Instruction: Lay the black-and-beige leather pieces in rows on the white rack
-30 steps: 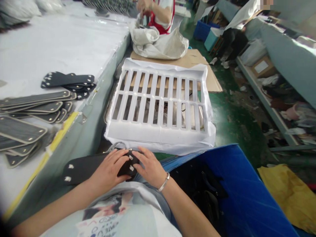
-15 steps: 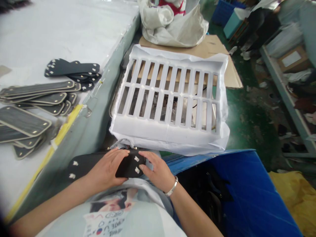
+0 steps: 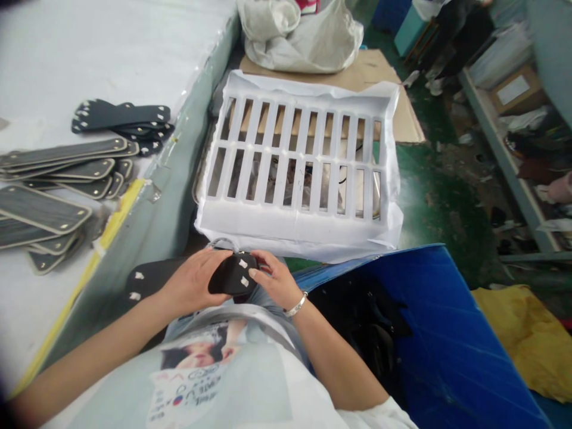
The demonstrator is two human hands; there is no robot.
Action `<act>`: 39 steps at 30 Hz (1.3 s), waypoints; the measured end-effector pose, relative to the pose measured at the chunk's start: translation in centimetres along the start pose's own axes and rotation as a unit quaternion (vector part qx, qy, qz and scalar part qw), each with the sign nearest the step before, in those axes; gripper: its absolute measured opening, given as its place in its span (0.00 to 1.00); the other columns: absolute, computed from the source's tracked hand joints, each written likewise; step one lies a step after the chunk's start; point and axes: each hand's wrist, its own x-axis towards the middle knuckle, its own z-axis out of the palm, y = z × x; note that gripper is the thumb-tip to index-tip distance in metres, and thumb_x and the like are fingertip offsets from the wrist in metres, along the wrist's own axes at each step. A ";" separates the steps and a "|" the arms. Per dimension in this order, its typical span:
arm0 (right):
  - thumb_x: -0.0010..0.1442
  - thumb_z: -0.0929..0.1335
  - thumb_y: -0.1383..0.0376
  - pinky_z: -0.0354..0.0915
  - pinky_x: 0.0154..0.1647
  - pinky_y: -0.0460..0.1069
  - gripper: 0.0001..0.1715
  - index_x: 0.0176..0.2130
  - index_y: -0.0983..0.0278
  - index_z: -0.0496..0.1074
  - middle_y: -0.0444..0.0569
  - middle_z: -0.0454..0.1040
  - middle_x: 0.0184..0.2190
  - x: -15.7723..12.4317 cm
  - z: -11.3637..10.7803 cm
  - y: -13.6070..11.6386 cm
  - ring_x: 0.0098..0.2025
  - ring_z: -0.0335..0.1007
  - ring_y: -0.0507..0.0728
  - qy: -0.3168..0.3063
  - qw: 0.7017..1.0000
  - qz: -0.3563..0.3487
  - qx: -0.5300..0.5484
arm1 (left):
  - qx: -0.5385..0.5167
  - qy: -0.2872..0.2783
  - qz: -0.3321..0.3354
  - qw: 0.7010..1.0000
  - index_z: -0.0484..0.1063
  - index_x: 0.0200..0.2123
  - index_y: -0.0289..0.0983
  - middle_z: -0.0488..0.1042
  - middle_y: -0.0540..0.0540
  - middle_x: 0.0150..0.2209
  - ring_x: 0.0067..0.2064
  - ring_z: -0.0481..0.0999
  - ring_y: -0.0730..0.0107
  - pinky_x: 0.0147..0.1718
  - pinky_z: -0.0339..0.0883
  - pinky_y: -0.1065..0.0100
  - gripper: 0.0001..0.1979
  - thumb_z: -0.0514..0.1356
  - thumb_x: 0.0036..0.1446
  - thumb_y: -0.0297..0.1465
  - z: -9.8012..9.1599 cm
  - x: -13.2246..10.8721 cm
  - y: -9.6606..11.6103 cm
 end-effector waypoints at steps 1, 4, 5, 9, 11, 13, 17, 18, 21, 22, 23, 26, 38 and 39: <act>0.56 0.66 0.60 0.61 0.53 0.54 0.21 0.50 0.63 0.64 0.51 0.68 0.48 -0.1 0.2 0.1 0.50 0.64 0.56 0.006 1.000 -0.002 -0.001 | 0.001 -0.003 0.000 1.000 0.59 0.51 0.36 0.69 0.41 0.49 0.50 0.68 0.58 0.55 0.56 0.55 0.31 0.62 0.41 0.34 0.0 0.0 0.0; 0.57 0.64 0.60 0.61 0.53 0.53 0.20 0.49 0.63 0.64 0.50 0.68 0.48 -0.3 0.9 0.3 0.50 0.64 0.56 0.030 0.999 -0.008 -0.044 | 0.009 -0.009 0.000 1.000 0.60 0.51 0.36 0.68 0.40 0.49 0.51 0.67 0.56 0.55 0.55 0.53 0.31 0.61 0.41 0.33 -0.1 0.0 0.2; 0.57 0.64 0.61 0.61 0.53 0.53 0.19 0.49 0.63 0.64 0.50 0.68 0.48 -0.4 1.2 0.3 0.49 0.64 0.55 0.044 0.996 -0.010 -0.072 | 0.011 -0.010 0.000 1.000 0.61 0.51 0.36 0.68 0.40 0.49 0.50 0.67 0.55 0.55 0.56 0.53 0.30 0.61 0.41 0.33 -0.1 0.1 0.3; 0.59 0.60 0.63 0.60 0.52 0.54 0.17 0.48 0.64 0.62 0.53 0.67 0.45 -0.4 2.6 0.0 0.48 0.63 0.56 0.112 0.973 -0.031 -0.202 | 0.014 -0.013 -0.002 1.000 0.62 0.50 0.36 0.69 0.40 0.48 0.49 0.68 0.55 0.54 0.56 0.53 0.31 0.62 0.39 0.34 -0.1 0.3 0.8; 0.60 0.59 0.63 0.61 0.51 0.54 0.16 0.47 0.65 0.62 0.53 0.68 0.44 -0.3 2.9 -0.1 0.47 0.63 0.56 0.119 0.964 -0.039 -0.234 | 0.016 -0.015 -0.004 1.000 0.62 0.50 0.35 0.69 0.40 0.48 0.50 0.68 0.55 0.55 0.54 0.53 0.31 0.63 0.40 0.35 -0.3 0.2 0.8; 0.61 0.58 0.62 0.62 0.50 0.54 0.15 0.47 0.64 0.61 0.52 0.68 0.43 -0.3 2.7 -0.3 0.46 0.64 0.56 0.100 0.964 -0.036 -0.242 | 0.016 -0.026 0.001 1.000 0.59 0.53 0.35 0.67 0.39 0.52 0.53 0.65 0.56 0.57 0.51 0.53 0.33 0.62 0.41 0.35 -0.8 -0.3 0.5; 0.62 0.58 0.59 0.60 0.53 0.57 0.19 0.51 0.64 0.60 0.55 0.66 0.48 -0.2 1.4 -1.7 0.50 0.62 0.58 0.090 0.944 -0.070 -0.309 | 0.028 -0.048 -0.014 0.998 0.48 0.60 0.38 0.59 0.39 0.59 0.60 0.58 0.59 0.60 0.44 0.52 0.44 0.63 0.41 0.37 -3.0 -3.1 -1.7; 0.61 0.60 0.57 0.59 0.54 0.59 0.23 0.53 0.65 0.58 0.57 0.64 0.50 -0.2 1.2 -2.4 0.53 0.60 0.60 0.094 0.928 -0.098 -0.348 | 0.035 -0.047 -0.030 0.998 0.46 0.61 0.39 0.58 0.40 0.60 0.60 0.57 0.58 0.60 0.44 0.52 0.45 0.63 0.41 0.37 -3.6 -4.0 -2.3; 0.54 0.66 0.52 0.53 0.58 0.63 0.38 0.58 0.65 0.53 0.59 0.59 0.56 0.1 1.7 -4.8 0.59 0.52 0.65 0.034 0.868 -0.180 -0.462 | 0.051 -0.043 -0.069 0.995 0.47 0.60 0.40 0.59 0.40 0.59 0.60 0.57 0.57 0.60 0.44 0.51 0.45 0.63 0.40 0.37 -4.5 -6.1 -3.9; 0.51 0.68 0.51 0.51 0.59 0.63 0.43 0.59 0.65 0.53 0.59 0.59 0.56 0.3 2.1 -5.5 0.59 0.51 0.65 -0.007 0.851 -0.196 -0.487 | 0.051 -0.044 -0.074 0.995 0.48 0.60 0.40 0.60 0.40 0.59 0.60 0.57 0.57 0.60 0.44 0.51 0.44 0.63 0.40 0.36 -4.6 -6.5 -4.3; 0.48 0.70 0.50 0.50 0.59 0.63 0.46 0.59 0.65 0.53 0.58 0.59 0.56 0.7 2.7 -6.0 0.59 0.51 0.65 -0.047 0.836 -0.205 -0.507 | 0.050 -0.046 -0.075 0.995 0.49 0.60 0.40 0.60 0.40 0.58 0.60 0.58 0.57 0.60 0.43 0.52 0.43 0.63 0.40 0.35 -4.6 -6.7 -4.5; 0.42 0.73 0.48 0.47 0.60 0.62 0.51 0.58 0.66 0.55 0.58 0.61 0.55 2.1 4.3 -6.6 0.57 0.53 0.65 -0.119 0.805 -0.203 -0.544 | 0.039 -0.043 -0.071 0.996 0.50 0.59 0.39 0.62 0.40 0.58 0.59 0.59 0.59 0.60 0.43 0.52 0.40 0.61 0.41 0.35 -4.3 -6.7 -4.9; 0.42 0.73 0.52 0.54 0.54 0.60 0.41 0.51 0.65 0.62 0.57 0.65 0.48 4.0 5.5 -6.7 0.50 0.59 0.66 -0.154 0.802 -0.151 -0.556 | -0.003 -0.007 -0.049 0.999 0.47 0.61 0.37 0.64 0.40 0.55 0.55 0.64 0.60 0.60 0.42 0.53 0.43 0.60 0.41 0.35 -3.5 -6.1 -6.4; 0.41 0.73 0.51 0.53 0.54 0.60 0.42 0.51 0.65 0.62 0.58 0.65 0.48 4.1 5.6 -6.8 0.50 0.59 0.66 -0.152 0.801 -0.150 -0.559 | -0.003 -0.008 -0.050 0.999 0.47 0.61 0.37 0.65 0.39 0.55 0.55 0.64 0.60 0.60 0.42 0.53 0.44 0.60 0.41 0.35 -3.5 -6.1 -6.4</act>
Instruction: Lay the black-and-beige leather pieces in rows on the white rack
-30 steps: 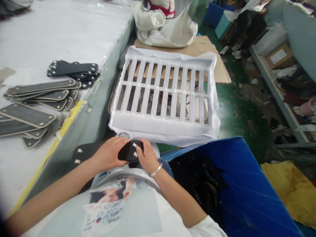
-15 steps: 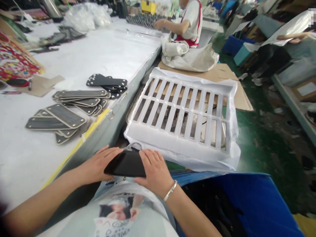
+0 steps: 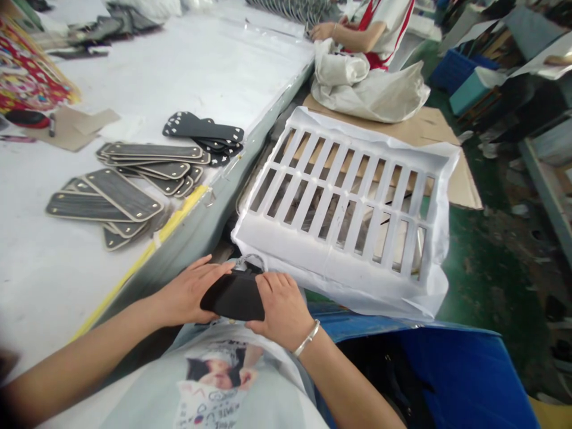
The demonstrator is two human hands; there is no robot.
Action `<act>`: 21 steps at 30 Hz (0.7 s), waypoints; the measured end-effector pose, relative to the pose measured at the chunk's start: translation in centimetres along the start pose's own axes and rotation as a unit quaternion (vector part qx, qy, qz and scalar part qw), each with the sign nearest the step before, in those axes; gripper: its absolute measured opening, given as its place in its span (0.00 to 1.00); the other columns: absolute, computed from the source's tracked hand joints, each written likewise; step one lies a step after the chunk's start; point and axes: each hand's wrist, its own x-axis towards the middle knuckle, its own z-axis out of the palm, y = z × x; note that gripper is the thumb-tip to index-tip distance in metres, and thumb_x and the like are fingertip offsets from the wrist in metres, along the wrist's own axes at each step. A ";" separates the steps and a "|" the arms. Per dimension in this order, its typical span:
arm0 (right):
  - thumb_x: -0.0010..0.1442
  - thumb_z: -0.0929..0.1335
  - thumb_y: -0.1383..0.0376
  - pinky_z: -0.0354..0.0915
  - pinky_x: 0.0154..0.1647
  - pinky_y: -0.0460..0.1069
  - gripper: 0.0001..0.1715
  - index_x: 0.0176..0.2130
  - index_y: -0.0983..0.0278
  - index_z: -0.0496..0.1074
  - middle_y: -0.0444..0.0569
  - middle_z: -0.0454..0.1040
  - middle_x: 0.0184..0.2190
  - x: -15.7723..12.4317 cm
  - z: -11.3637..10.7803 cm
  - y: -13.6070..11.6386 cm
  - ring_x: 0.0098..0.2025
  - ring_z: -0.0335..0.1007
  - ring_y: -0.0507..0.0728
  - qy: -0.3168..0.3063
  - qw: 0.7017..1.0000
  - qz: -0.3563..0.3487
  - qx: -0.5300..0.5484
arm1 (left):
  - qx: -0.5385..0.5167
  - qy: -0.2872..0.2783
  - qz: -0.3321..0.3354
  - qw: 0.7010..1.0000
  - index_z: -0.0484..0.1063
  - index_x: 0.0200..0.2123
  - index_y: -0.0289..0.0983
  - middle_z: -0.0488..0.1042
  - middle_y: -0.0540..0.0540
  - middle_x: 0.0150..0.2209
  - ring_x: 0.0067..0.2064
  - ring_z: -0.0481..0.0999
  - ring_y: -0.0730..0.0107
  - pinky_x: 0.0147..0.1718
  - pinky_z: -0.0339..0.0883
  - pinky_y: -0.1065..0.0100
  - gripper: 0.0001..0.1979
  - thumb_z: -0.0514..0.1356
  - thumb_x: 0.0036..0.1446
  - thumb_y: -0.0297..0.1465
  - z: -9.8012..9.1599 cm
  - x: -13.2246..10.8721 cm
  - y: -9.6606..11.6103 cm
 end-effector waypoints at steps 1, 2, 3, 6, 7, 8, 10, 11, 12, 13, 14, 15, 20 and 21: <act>0.40 0.73 0.49 0.53 0.54 0.61 0.44 0.52 0.66 0.62 0.58 0.65 0.48 0.1 0.0 -0.1 0.50 0.59 0.66 0.001 1.000 0.000 -0.003 | 0.000 -0.002 -0.001 1.000 0.47 0.61 0.37 0.65 0.39 0.55 0.55 0.64 0.60 0.60 0.42 0.53 0.44 0.60 0.41 0.35 0.0 0.0 0.0; 0.40 0.73 0.48 0.53 0.54 0.61 0.46 0.52 0.66 0.62 0.59 0.65 0.48 0.3 0.1 -0.1 0.50 0.59 0.66 0.004 1.000 -0.003 -0.004 | -0.001 -0.004 -0.001 1.000 0.47 0.61 0.37 0.65 0.39 0.55 0.55 0.65 0.60 0.60 0.42 0.53 0.43 0.60 0.41 0.35 0.0 0.0 0.0; 0.40 0.73 0.47 0.53 0.54 0.61 0.47 0.52 0.67 0.61 0.59 0.65 0.48 0.5 0.2 -0.2 0.50 0.59 0.67 0.006 1.000 -0.007 -0.004 | -0.003 -0.006 -0.001 1.000 0.47 0.61 0.37 0.65 0.39 0.55 0.55 0.65 0.60 0.60 0.42 0.53 0.43 0.60 0.41 0.36 0.0 0.0 -0.1; 0.41 0.72 0.46 0.55 0.53 0.60 0.46 0.53 0.67 0.61 0.58 0.65 0.48 0.9 0.4 -0.2 0.50 0.59 0.66 0.001 1.000 -0.019 0.006 | -0.006 -0.007 -0.003 1.000 0.48 0.60 0.37 0.65 0.39 0.55 0.55 0.65 0.60 0.60 0.43 0.53 0.42 0.60 0.41 0.37 0.1 0.0 -0.1; 0.42 0.72 0.46 0.55 0.52 0.59 0.46 0.53 0.67 0.61 0.58 0.65 0.48 1.0 0.5 -0.2 0.50 0.59 0.65 -0.002 1.000 -0.019 0.008 | -0.005 -0.007 -0.002 1.000 0.50 0.59 0.37 0.65 0.39 0.54 0.55 0.65 0.60 0.60 0.43 0.53 0.41 0.61 0.41 0.37 0.1 0.0 -0.2; 0.42 0.72 0.46 0.56 0.52 0.59 0.45 0.52 0.66 0.61 0.57 0.65 0.48 1.0 0.5 -0.2 0.49 0.60 0.65 -0.005 1.000 -0.016 0.009 | -0.003 -0.007 0.000 1.000 0.52 0.58 0.37 0.66 0.40 0.54 0.54 0.65 0.59 0.60 0.42 0.53 0.40 0.61 0.41 0.38 0.1 0.0 -0.2; 0.43 0.71 0.45 0.56 0.51 0.59 0.44 0.52 0.66 0.62 0.56 0.65 0.47 1.0 0.5 -0.2 0.49 0.60 0.65 -0.006 1.000 -0.010 0.008 | 0.005 -0.011 0.007 1.000 0.57 0.56 0.37 0.66 0.40 0.53 0.54 0.64 0.59 0.60 0.42 0.52 0.37 0.61 0.40 0.38 0.1 0.1 -0.2; 0.43 0.71 0.45 0.57 0.51 0.59 0.43 0.51 0.66 0.62 0.56 0.65 0.47 0.9 0.5 -0.2 0.49 0.60 0.64 -0.007 1.000 -0.008 0.007 | 0.008 -0.014 0.010 1.000 0.59 0.54 0.37 0.66 0.40 0.53 0.54 0.64 0.58 0.60 0.42 0.52 0.36 0.62 0.40 0.38 0.0 0.2 -0.2; 0.43 0.71 0.45 0.57 0.50 0.59 0.43 0.51 0.65 0.62 0.56 0.65 0.47 0.9 0.5 -0.2 0.49 0.60 0.64 -0.007 1.000 -0.007 0.006 | 0.010 -0.016 0.013 1.000 0.60 0.53 0.37 0.67 0.40 0.52 0.54 0.65 0.58 0.59 0.42 0.53 0.35 0.62 0.40 0.38 0.0 0.2 -0.2; 0.43 0.71 0.44 0.58 0.50 0.58 0.43 0.51 0.65 0.62 0.55 0.66 0.46 0.9 0.5 -0.2 0.48 0.60 0.64 -0.009 1.000 -0.006 0.005 | 0.012 -0.018 0.014 1.000 0.61 0.53 0.37 0.67 0.40 0.51 0.53 0.65 0.58 0.59 0.43 0.53 0.34 0.62 0.40 0.39 -0.1 0.3 -0.1; 0.43 0.71 0.44 0.58 0.49 0.58 0.42 0.50 0.65 0.62 0.55 0.66 0.46 1.0 0.4 -0.3 0.48 0.61 0.63 -0.010 1.000 -0.005 0.002 | 0.012 -0.018 0.014 1.000 0.61 0.52 0.37 0.67 0.41 0.51 0.53 0.65 0.58 0.59 0.43 0.53 0.34 0.62 0.40 0.39 -0.1 0.3 -0.1; 0.43 0.71 0.43 0.58 0.48 0.57 0.42 0.50 0.64 0.63 0.55 0.66 0.45 1.0 0.4 -0.3 0.47 0.61 0.63 -0.014 1.000 -0.003 -0.001 | 0.012 -0.017 0.015 1.000 0.61 0.52 0.37 0.67 0.41 0.51 0.52 0.65 0.58 0.59 0.43 0.53 0.33 0.62 0.40 0.39 -0.2 0.3 -0.1; 0.43 0.69 0.41 0.60 0.45 0.54 0.40 0.48 0.63 0.63 0.52 0.68 0.41 1.6 0.2 -0.1 0.43 0.64 0.61 -0.044 0.999 -0.004 -0.028 | 0.018 -0.010 0.018 1.000 0.62 0.52 0.36 0.68 0.41 0.50 0.52 0.66 0.58 0.59 0.42 0.53 0.33 0.62 0.41 0.40 -0.2 0.2 0.0; 0.44 0.68 0.40 0.60 0.44 0.54 0.40 0.47 0.63 0.63 0.52 0.68 0.40 1.7 0.2 -0.1 0.43 0.64 0.61 -0.050 0.998 -0.005 -0.032 | 0.018 -0.009 0.017 1.000 0.62 0.52 0.36 0.68 0.41 0.50 0.52 0.66 0.58 0.59 0.42 0.53 0.33 0.62 0.41 0.40 -0.2 0.2 -0.1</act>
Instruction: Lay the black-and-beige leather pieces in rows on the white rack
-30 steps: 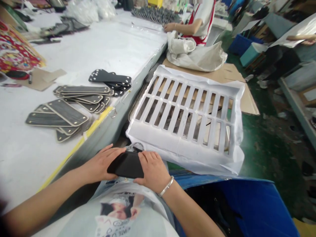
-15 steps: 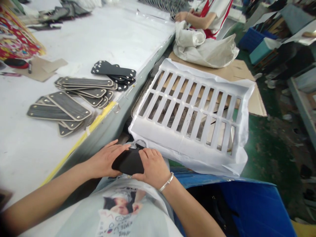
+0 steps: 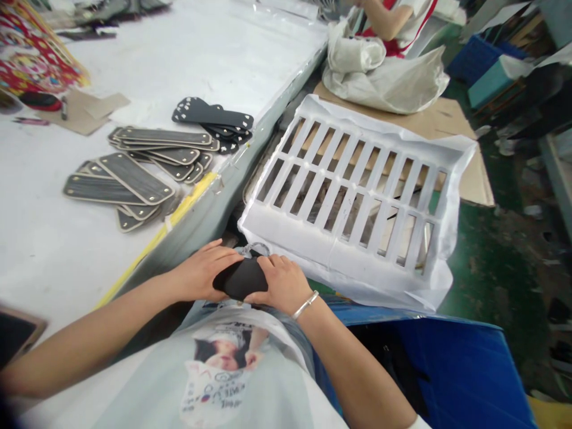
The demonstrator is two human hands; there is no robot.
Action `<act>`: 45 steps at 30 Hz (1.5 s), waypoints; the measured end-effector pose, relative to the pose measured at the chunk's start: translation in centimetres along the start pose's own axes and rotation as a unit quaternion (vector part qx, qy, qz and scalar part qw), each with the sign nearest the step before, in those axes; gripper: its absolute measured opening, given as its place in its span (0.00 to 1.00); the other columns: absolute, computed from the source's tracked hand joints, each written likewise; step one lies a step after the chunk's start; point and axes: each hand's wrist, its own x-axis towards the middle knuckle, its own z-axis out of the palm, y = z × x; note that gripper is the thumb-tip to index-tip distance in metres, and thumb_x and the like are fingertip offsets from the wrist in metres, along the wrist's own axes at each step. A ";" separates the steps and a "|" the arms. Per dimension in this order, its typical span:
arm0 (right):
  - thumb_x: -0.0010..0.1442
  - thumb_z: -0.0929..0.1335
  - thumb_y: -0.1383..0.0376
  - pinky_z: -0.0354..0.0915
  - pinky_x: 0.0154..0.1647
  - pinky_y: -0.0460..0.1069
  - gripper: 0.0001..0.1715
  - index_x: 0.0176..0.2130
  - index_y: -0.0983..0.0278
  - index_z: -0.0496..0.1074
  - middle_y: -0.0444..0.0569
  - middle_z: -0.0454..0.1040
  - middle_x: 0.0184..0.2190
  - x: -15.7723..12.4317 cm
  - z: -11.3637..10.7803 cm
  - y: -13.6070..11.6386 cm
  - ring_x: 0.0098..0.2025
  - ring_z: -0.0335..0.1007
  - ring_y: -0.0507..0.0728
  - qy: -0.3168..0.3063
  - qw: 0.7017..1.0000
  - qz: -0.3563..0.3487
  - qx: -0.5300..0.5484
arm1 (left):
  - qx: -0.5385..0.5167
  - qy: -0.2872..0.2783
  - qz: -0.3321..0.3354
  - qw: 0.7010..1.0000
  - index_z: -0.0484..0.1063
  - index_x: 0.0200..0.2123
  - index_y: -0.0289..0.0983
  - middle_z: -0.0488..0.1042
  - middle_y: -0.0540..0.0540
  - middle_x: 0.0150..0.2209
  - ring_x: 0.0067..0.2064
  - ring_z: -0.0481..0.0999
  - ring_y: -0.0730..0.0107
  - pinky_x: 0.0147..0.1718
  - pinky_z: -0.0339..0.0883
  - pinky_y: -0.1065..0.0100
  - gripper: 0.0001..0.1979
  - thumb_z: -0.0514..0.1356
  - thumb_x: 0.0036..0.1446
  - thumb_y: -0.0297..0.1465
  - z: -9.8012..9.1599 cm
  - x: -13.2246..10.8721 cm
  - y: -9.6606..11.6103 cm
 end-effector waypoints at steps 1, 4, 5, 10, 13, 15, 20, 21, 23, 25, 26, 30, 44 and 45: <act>0.45 0.67 0.40 0.60 0.44 0.54 0.39 0.47 0.62 0.63 0.52 0.68 0.40 0.1 0.0 0.0 0.43 0.64 0.61 -0.005 1.000 0.000 -0.005 | 0.000 0.000 0.000 1.000 0.62 0.52 0.36 0.68 0.41 0.50 0.52 0.66 0.59 0.59 0.41 0.53 0.33 0.61 0.41 0.40 0.0 -0.1 0.0; 0.52 0.63 0.40 0.59 0.43 0.53 0.35 0.48 0.62 0.63 0.52 0.69 0.39 0.2 0.0 -0.3 0.42 0.65 0.61 -0.008 1.000 0.014 -0.025 | -0.002 -0.003 0.000 1.000 0.61 0.52 0.36 0.67 0.41 0.51 0.52 0.66 0.59 0.59 0.41 0.53 0.33 0.61 0.41 0.40 -0.1 -0.2 -0.1; 0.54 0.61 0.41 0.59 0.43 0.53 0.33 0.48 0.62 0.63 0.52 0.69 0.39 0.2 0.0 -0.5 0.42 0.65 0.60 -0.009 0.999 0.023 -0.034 | -0.001 -0.004 0.000 1.000 0.61 0.52 0.36 0.67 0.41 0.51 0.52 0.66 0.59 0.59 0.41 0.52 0.33 0.62 0.41 0.40 -0.1 -0.2 -0.1; 0.57 0.60 0.44 0.58 0.40 0.51 0.28 0.46 0.61 0.64 0.51 0.70 0.38 0.4 0.0 -1.1 0.42 0.66 0.60 -0.013 0.997 0.046 -0.059 | -0.001 -0.003 0.000 1.000 0.60 0.54 0.36 0.66 0.40 0.53 0.54 0.64 0.58 0.60 0.38 0.51 0.34 0.62 0.43 0.40 0.0 -0.5 0.1; 0.59 0.59 0.45 0.58 0.39 0.50 0.26 0.45 0.61 0.64 0.50 0.70 0.37 0.6 0.1 -1.2 0.41 0.66 0.59 -0.010 0.996 0.056 -0.067 | -0.017 0.013 -0.024 0.999 0.55 0.58 0.38 0.62 0.40 0.57 0.58 0.59 0.58 0.61 0.37 0.52 0.38 0.62 0.44 0.41 -0.3 -1.9 -0.4; 0.60 0.58 0.46 0.58 0.39 0.50 0.25 0.45 0.61 0.64 0.50 0.70 0.37 0.7 0.2 -1.3 0.41 0.66 0.59 -0.009 0.995 0.067 -0.075 | -0.047 0.051 -0.085 0.994 0.54 0.59 0.39 0.59 0.40 0.59 0.59 0.57 0.57 0.60 0.42 0.54 0.39 0.62 0.45 0.44 -0.8 -3.5 -1.2; 0.61 0.59 0.48 0.59 0.38 0.50 0.22 0.43 0.61 0.65 0.50 0.70 0.35 1.0 0.1 -1.6 0.40 0.67 0.59 -0.001 0.993 0.070 -0.092 | -0.212 0.155 -0.320 0.910 0.68 0.42 0.37 0.72 0.47 0.38 0.38 0.72 0.66 0.40 0.65 0.66 0.22 0.59 0.48 0.46 -1.1 -7.9 -3.3; 0.61 0.59 0.49 0.60 0.38 0.51 0.21 0.42 0.62 0.65 0.50 0.70 0.35 1.1 0.0 -1.7 0.39 0.67 0.59 -0.001 0.993 0.068 -0.096 | -0.255 0.151 -0.342 0.892 0.68 0.38 0.37 0.71 0.50 0.31 0.32 0.71 0.69 0.34 0.65 0.69 0.20 0.58 0.48 0.46 -0.8 -8.3 -3.5; 0.60 0.60 0.50 0.60 0.38 0.52 0.20 0.41 0.62 0.66 0.50 0.70 0.34 1.2 -0.2 -1.9 0.38 0.67 0.60 0.000 0.992 0.070 -0.106 | -0.323 0.136 -0.357 0.865 0.68 0.32 0.36 0.66 0.54 0.23 0.25 0.66 0.74 0.25 0.60 0.72 0.18 0.58 0.48 0.46 -0.3 -8.7 -3.6; 0.60 0.61 0.51 0.61 0.39 0.53 0.19 0.40 0.63 0.66 0.51 0.71 0.35 1.5 -0.3 -2.3 0.39 0.67 0.61 0.009 0.991 0.073 -0.110 | -0.352 0.133 -0.358 0.855 0.67 0.28 0.36 0.64 0.55 0.20 0.23 0.63 0.75 0.23 0.56 0.73 0.17 0.59 0.47 0.45 0.2 -8.4 -3.5; 0.60 0.62 0.52 0.61 0.40 0.54 0.19 0.41 0.64 0.66 0.52 0.71 0.36 1.8 -0.3 -2.6 0.40 0.67 0.61 0.015 0.992 0.070 -0.104 | -0.355 0.135 -0.361 0.852 0.67 0.26 0.36 0.64 0.54 0.20 0.23 0.63 0.75 0.23 0.55 0.73 0.17 0.60 0.46 0.45 0.3 -8.2 -3.5; 0.59 0.64 0.55 0.60 0.47 0.54 0.24 0.50 0.66 0.62 0.54 0.69 0.45 3.7 0.7 -4.3 0.46 0.65 0.60 0.033 0.998 0.043 -0.039 | -0.352 0.129 -0.389 0.841 0.69 0.24 0.35 0.67 0.52 0.21 0.24 0.64 0.74 0.25 0.56 0.72 0.18 0.59 0.45 0.46 0.2 -7.4 -3.9; 0.63 0.58 0.54 0.60 0.48 0.53 0.24 0.56 0.59 0.61 0.51 0.68 0.49 6.9 2.3 -6.8 0.49 0.63 0.59 0.040 0.999 0.011 -0.033 | -0.468 0.098 -0.397 0.783 0.68 0.22 0.34 0.58 0.56 0.14 0.18 0.54 0.79 0.19 0.47 0.74 0.15 0.58 0.47 0.42 0.2 -7.5 -4.7; 0.63 0.58 0.54 0.60 0.48 0.53 0.24 0.56 0.59 0.60 0.51 0.68 0.49 7.0 2.3 -6.8 0.49 0.63 0.59 0.037 0.999 0.010 -0.035 | -0.469 0.097 -0.396 0.783 0.68 0.21 0.34 0.58 0.56 0.15 0.19 0.55 0.79 0.19 0.48 0.74 0.15 0.58 0.47 0.41 0.1 -7.5 -4.7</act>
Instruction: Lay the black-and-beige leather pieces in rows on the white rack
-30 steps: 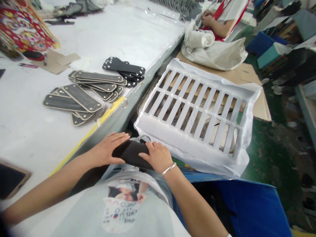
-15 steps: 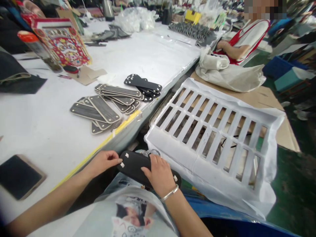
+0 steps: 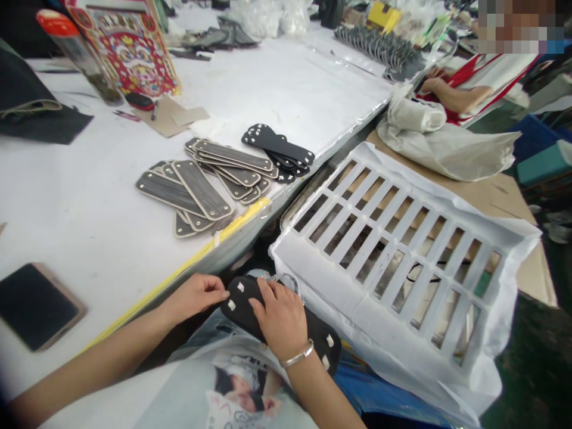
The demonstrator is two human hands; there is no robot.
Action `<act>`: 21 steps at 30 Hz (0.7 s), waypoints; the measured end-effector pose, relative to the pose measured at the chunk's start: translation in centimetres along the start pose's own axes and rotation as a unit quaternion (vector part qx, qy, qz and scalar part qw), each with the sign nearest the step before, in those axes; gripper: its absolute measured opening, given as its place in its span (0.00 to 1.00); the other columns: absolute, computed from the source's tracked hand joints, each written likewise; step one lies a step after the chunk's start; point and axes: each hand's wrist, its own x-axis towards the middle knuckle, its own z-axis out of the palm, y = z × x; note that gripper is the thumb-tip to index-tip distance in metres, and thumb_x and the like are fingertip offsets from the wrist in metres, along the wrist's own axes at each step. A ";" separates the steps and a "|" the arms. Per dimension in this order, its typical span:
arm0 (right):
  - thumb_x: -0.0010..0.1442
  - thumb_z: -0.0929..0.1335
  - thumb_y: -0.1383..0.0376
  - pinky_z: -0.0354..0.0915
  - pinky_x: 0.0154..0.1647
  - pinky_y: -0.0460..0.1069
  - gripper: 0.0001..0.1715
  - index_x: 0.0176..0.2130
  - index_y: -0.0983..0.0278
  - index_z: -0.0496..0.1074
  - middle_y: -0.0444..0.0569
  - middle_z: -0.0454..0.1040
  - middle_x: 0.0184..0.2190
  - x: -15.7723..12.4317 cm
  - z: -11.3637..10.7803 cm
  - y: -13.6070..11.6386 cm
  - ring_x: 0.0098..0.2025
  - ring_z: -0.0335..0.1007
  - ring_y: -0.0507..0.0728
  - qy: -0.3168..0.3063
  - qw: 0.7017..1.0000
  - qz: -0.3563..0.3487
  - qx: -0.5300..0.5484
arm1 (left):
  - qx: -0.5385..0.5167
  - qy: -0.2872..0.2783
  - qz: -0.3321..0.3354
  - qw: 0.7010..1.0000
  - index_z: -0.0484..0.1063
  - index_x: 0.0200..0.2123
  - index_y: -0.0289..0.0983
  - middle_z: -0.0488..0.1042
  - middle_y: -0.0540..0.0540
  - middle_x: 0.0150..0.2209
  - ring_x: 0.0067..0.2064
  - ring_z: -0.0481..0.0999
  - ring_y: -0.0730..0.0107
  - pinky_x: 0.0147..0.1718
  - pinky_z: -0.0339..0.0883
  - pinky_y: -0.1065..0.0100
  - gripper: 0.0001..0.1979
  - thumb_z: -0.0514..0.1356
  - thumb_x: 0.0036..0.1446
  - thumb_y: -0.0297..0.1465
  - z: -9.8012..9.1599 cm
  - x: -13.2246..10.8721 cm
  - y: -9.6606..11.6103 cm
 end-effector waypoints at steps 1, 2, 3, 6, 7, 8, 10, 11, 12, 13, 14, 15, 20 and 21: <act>0.64 0.58 0.54 0.60 0.48 0.53 0.24 0.56 0.59 0.60 0.51 0.68 0.49 0.0 0.0 0.0 0.49 0.63 0.59 -0.002 1.000 0.001 -0.002 | 0.003 0.001 0.002 1.000 0.68 0.21 0.34 0.58 0.56 0.15 0.20 0.55 0.78 0.20 0.48 0.74 0.15 0.58 0.47 0.41 0.0 0.0 0.1; 0.64 0.58 0.54 0.60 0.48 0.53 0.24 0.56 0.58 0.60 0.50 0.68 0.50 0.1 0.1 0.0 0.49 0.63 0.59 -0.004 1.000 0.003 -0.003 | 0.010 0.003 0.006 1.000 0.67 0.21 0.34 0.58 0.56 0.16 0.20 0.56 0.78 0.20 0.49 0.74 0.15 0.58 0.47 0.41 0.0 0.1 0.1; 0.64 0.58 0.55 0.60 0.48 0.53 0.24 0.56 0.58 0.60 0.50 0.68 0.50 0.1 0.1 0.0 0.49 0.63 0.59 -0.006 1.000 0.006 -0.003 | 0.021 0.006 0.011 1.000 0.67 0.20 0.34 0.59 0.55 0.16 0.21 0.56 0.77 0.21 0.50 0.74 0.15 0.57 0.47 0.40 -0.1 0.1 0.2; 0.63 0.58 0.54 0.60 0.48 0.53 0.24 0.56 0.56 0.60 0.49 0.68 0.50 0.2 0.1 -0.1 0.49 0.63 0.58 -0.013 1.000 0.016 0.000 | 0.062 0.020 0.028 0.997 0.65 0.19 0.34 0.59 0.55 0.17 0.22 0.57 0.77 0.22 0.51 0.73 0.14 0.57 0.47 0.39 -0.1 0.0 0.6; 0.63 0.58 0.54 0.60 0.48 0.53 0.24 0.56 0.56 0.60 0.49 0.68 0.49 0.3 0.1 -0.1 0.49 0.63 0.58 -0.015 1.000 0.018 0.002 | 0.076 0.024 0.034 0.996 0.65 0.19 0.35 0.59 0.55 0.17 0.22 0.58 0.76 0.22 0.51 0.73 0.14 0.57 0.47 0.39 -0.2 0.0 0.8; 0.63 0.58 0.54 0.60 0.48 0.52 0.24 0.56 0.57 0.60 0.49 0.68 0.49 0.4 0.0 -0.2 0.48 0.64 0.58 -0.017 1.000 0.021 0.003 | 0.089 0.025 0.040 0.995 0.64 0.19 0.35 0.60 0.55 0.17 0.22 0.58 0.76 0.22 0.51 0.73 0.14 0.57 0.48 0.38 -0.2 0.0 0.9; 0.63 0.57 0.52 0.61 0.46 0.52 0.24 0.56 0.57 0.61 0.50 0.69 0.47 0.6 -0.1 -0.2 0.46 0.65 0.58 -0.027 0.999 0.029 0.002 | 0.109 0.028 0.056 0.992 0.63 0.19 0.35 0.60 0.55 0.18 0.23 0.58 0.76 0.22 0.51 0.73 0.14 0.57 0.48 0.38 -0.4 0.0 1.0; 0.63 0.57 0.52 0.61 0.45 0.52 0.24 0.55 0.57 0.61 0.50 0.70 0.45 0.8 -0.2 -0.3 0.45 0.66 0.58 -0.035 0.999 0.035 -0.001 | 0.114 0.028 0.064 0.991 0.62 0.19 0.35 0.60 0.55 0.18 0.23 0.58 0.76 0.22 0.51 0.73 0.14 0.57 0.48 0.39 -0.5 0.0 0.9; 0.63 0.57 0.50 0.61 0.44 0.51 0.25 0.55 0.57 0.62 0.50 0.71 0.43 1.0 -0.3 -0.3 0.43 0.67 0.58 -0.045 0.998 0.043 -0.004 | 0.112 0.027 0.069 0.991 0.62 0.19 0.36 0.60 0.55 0.18 0.22 0.58 0.77 0.22 0.51 0.73 0.15 0.57 0.48 0.39 -0.6 0.0 0.9; 0.62 0.57 0.49 0.62 0.42 0.51 0.25 0.54 0.56 0.63 0.49 0.71 0.42 1.2 -0.3 -0.3 0.42 0.67 0.57 -0.054 0.997 0.050 -0.006 | 0.105 0.024 0.071 0.992 0.61 0.19 0.36 0.59 0.55 0.17 0.22 0.58 0.77 0.21 0.51 0.74 0.15 0.57 0.48 0.39 -0.7 0.1 0.7; 0.62 0.56 0.48 0.62 0.41 0.51 0.25 0.53 0.56 0.64 0.49 0.71 0.40 1.5 -0.3 -0.4 0.41 0.68 0.57 -0.062 0.996 0.055 -0.007 | 0.093 0.020 0.070 0.993 0.60 0.19 0.36 0.58 0.55 0.17 0.22 0.58 0.77 0.20 0.52 0.74 0.15 0.57 0.48 0.40 -0.7 0.1 0.5; 0.62 0.56 0.48 0.62 0.40 0.50 0.25 0.51 0.56 0.65 0.48 0.71 0.40 1.7 -0.3 -0.4 0.41 0.68 0.57 -0.067 0.996 0.058 -0.008 | 0.077 0.014 0.067 0.995 0.60 0.20 0.36 0.58 0.56 0.17 0.21 0.58 0.77 0.19 0.53 0.74 0.15 0.57 0.49 0.41 -0.7 0.2 0.3; 0.64 0.53 0.48 0.61 0.42 0.50 0.26 0.44 0.57 0.70 0.48 0.72 0.36 2.1 0.1 -0.7 0.42 0.67 0.57 -0.046 0.998 0.042 -0.026 | -0.021 -0.012 0.058 0.998 0.59 0.25 0.38 0.60 0.56 0.18 0.20 0.63 0.76 0.17 0.62 0.74 0.16 0.57 0.49 0.44 -0.1 0.1 -1.2; 0.64 0.52 0.49 0.61 0.42 0.50 0.26 0.43 0.58 0.70 0.49 0.72 0.35 2.1 0.1 -0.8 0.42 0.67 0.57 -0.042 0.998 0.041 -0.034 | -0.041 -0.018 0.063 0.997 0.58 0.26 0.38 0.61 0.57 0.18 0.20 0.65 0.76 0.18 0.64 0.73 0.16 0.57 0.49 0.44 0.0 0.1 -1.4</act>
